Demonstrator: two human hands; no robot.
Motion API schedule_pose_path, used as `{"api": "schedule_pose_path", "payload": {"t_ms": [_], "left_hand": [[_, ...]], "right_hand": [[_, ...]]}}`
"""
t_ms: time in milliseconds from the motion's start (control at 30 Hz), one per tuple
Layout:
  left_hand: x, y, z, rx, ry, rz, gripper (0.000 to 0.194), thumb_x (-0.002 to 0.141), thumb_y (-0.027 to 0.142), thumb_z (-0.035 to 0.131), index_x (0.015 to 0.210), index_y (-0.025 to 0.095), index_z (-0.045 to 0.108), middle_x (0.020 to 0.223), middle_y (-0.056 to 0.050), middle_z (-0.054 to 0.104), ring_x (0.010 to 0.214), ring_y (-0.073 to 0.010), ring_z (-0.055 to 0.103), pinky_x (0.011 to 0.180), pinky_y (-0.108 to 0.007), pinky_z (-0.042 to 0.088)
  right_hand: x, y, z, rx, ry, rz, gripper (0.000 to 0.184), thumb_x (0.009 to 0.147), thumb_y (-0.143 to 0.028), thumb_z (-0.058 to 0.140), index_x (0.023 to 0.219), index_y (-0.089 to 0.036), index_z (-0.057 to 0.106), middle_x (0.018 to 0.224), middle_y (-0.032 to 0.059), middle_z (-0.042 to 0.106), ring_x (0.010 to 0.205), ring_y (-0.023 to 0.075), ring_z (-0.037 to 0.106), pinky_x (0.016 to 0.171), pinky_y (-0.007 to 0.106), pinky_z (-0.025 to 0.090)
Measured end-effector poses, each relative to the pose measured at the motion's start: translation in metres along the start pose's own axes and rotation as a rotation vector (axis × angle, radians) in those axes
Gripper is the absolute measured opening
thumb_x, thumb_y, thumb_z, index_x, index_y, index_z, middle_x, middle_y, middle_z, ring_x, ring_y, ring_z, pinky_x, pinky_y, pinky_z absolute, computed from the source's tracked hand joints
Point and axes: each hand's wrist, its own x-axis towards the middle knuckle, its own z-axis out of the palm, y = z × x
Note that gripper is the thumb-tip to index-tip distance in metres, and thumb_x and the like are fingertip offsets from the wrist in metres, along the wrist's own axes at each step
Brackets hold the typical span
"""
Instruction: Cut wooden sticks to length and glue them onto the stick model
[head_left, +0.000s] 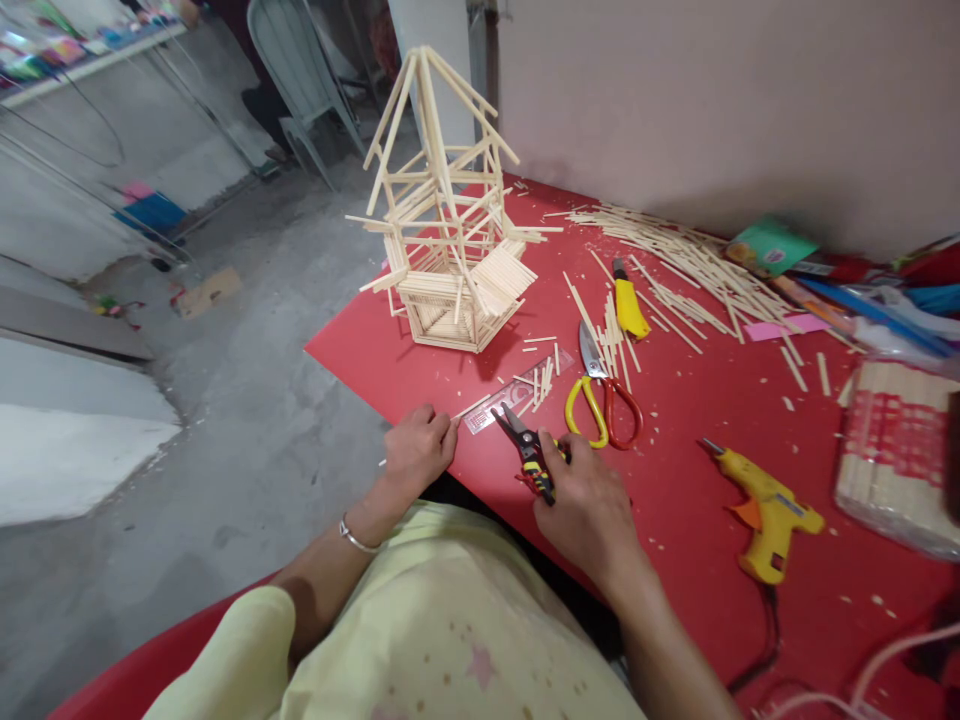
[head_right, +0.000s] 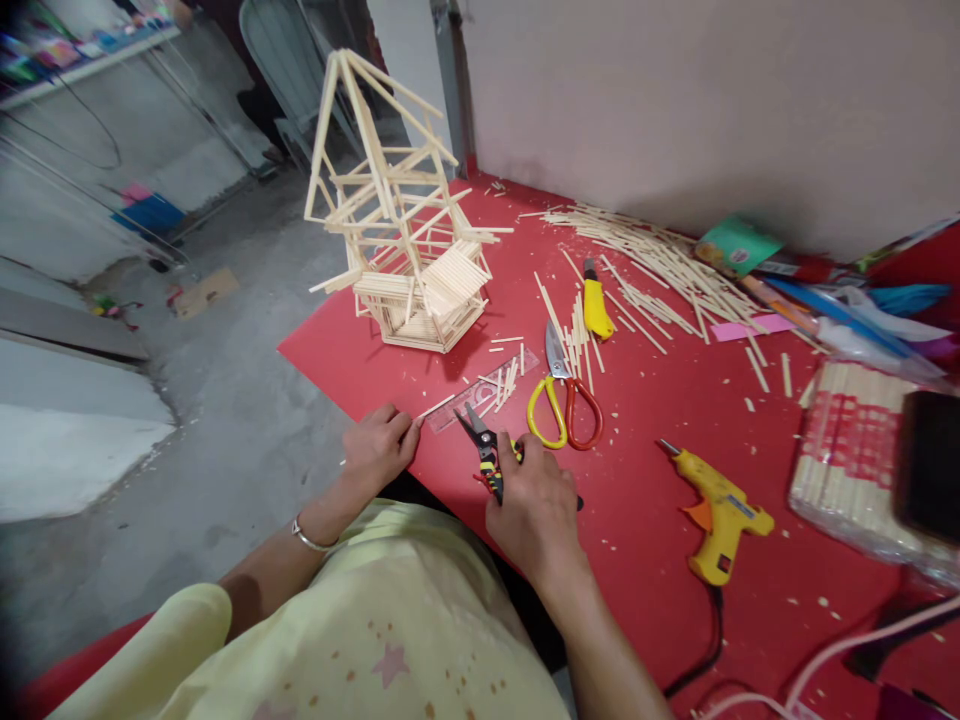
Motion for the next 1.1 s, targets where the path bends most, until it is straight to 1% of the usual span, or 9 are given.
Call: {"api": "schedule_pose_path", "payload": {"t_ms": [200, 433, 567, 633, 733, 833, 900, 967, 1100], "left_hand": [[0.0, 0.0, 0.0, 0.01, 0.011, 0.006, 0.046, 0.103, 0.044, 0.037, 0.079, 0.021, 0.069, 0.086, -0.009, 0.064, 0.08, -0.0208, 0.06, 0.057, -0.033, 0.024], [0.0, 0.0, 0.001, 0.023, 0.019, 0.011, 0.043, 0.102, 0.043, 0.04, 0.079, 0.02, 0.068, 0.085, -0.009, 0.064, 0.079, -0.0206, 0.06, 0.057, -0.033, 0.024], [0.0, -0.001, 0.002, -0.006, 0.065, 0.024, 0.042, 0.101, 0.042, 0.042, 0.076, 0.02, 0.067, 0.082, -0.008, 0.063, 0.076, -0.0197, 0.058, 0.056, -0.032, 0.022], [-0.001, -0.003, 0.0, -0.053, 0.11, 0.023, 0.041, 0.101, 0.041, 0.045, 0.072, 0.02, 0.065, 0.078, -0.008, 0.062, 0.072, -0.0185, 0.056, 0.056, -0.032, 0.022], [0.0, -0.008, -0.01, -0.201, 0.19, -0.02, 0.041, 0.098, 0.041, 0.05, 0.065, 0.019, 0.059, 0.07, -0.005, 0.056, 0.064, -0.0157, 0.05, 0.057, -0.031, 0.025], [0.005, -0.009, -0.022, -0.48, 0.233, -0.038, 0.042, 0.096, 0.04, 0.055, 0.06, 0.019, 0.052, 0.063, 0.0, 0.048, 0.058, -0.0131, 0.045, 0.057, -0.028, 0.03], [0.01, -0.005, -0.028, -0.688, 0.22, -0.01, 0.042, 0.095, 0.04, 0.058, 0.059, 0.019, 0.05, 0.06, 0.002, 0.045, 0.056, -0.012, 0.045, 0.057, -0.027, 0.032], [0.014, 0.004, -0.031, -0.838, 0.186, 0.033, 0.042, 0.094, 0.039, 0.06, 0.058, 0.019, 0.05, 0.059, 0.002, 0.046, 0.056, -0.0113, 0.044, 0.056, -0.026, 0.032], [0.02, 0.021, -0.032, -0.987, 0.106, 0.111, 0.041, 0.092, 0.036, 0.063, 0.056, 0.018, 0.051, 0.057, 0.003, 0.045, 0.054, -0.0105, 0.042, 0.054, -0.026, 0.032]], "right_hand": [[0.001, 0.001, 0.002, 0.005, -0.001, -0.004, 0.07, 0.08, -0.021, 0.056, 0.149, -0.016, 0.045, 0.131, 0.0186, 0.052, 0.108, 0.0347, 0.057, 0.082, 0.046, 0.049], [0.001, 0.001, 0.002, 0.019, 0.001, -0.013, 0.071, 0.079, -0.02, 0.056, 0.149, -0.015, 0.046, 0.13, 0.0204, 0.052, 0.105, 0.0361, 0.058, 0.081, 0.049, 0.05], [0.004, 0.003, 0.006, 0.046, 0.002, -0.012, 0.072, 0.078, -0.019, 0.056, 0.149, -0.014, 0.045, 0.13, 0.0214, 0.052, 0.107, 0.0383, 0.058, 0.081, 0.052, 0.051], [0.002, 0.006, 0.007, 0.091, 0.016, -0.013, 0.074, 0.077, -0.018, 0.057, 0.15, -0.014, 0.044, 0.132, 0.022, 0.051, 0.111, 0.0394, 0.057, 0.086, 0.054, 0.051], [-0.01, 0.014, 0.007, 0.276, 0.017, -0.032, 0.079, 0.074, -0.014, 0.056, 0.152, -0.016, 0.04, 0.135, 0.0193, 0.05, 0.121, 0.0364, 0.054, 0.098, 0.053, 0.049], [-0.026, 0.017, 0.002, 0.537, -0.038, -0.06, 0.087, 0.071, -0.009, 0.053, 0.154, -0.024, 0.035, 0.139, 0.012, 0.052, 0.127, 0.0281, 0.053, 0.107, 0.045, 0.046], [-0.034, 0.014, -0.001, 0.663, -0.059, -0.085, 0.09, 0.069, -0.006, 0.052, 0.155, -0.027, 0.034, 0.141, 0.009, 0.052, 0.13, 0.0248, 0.052, 0.11, 0.042, 0.045], [-0.035, 0.008, -0.003, 0.746, -0.042, -0.11, 0.092, 0.067, -0.004, 0.052, 0.154, -0.026, 0.034, 0.142, 0.0091, 0.052, 0.132, 0.0236, 0.05, 0.112, 0.041, 0.043], [-0.027, -0.003, 0.001, 0.789, 0.037, -0.095, 0.09, 0.067, -0.003, 0.053, 0.153, -0.021, 0.035, 0.143, 0.0118, 0.051, 0.135, 0.0248, 0.048, 0.114, 0.041, 0.041]]}}
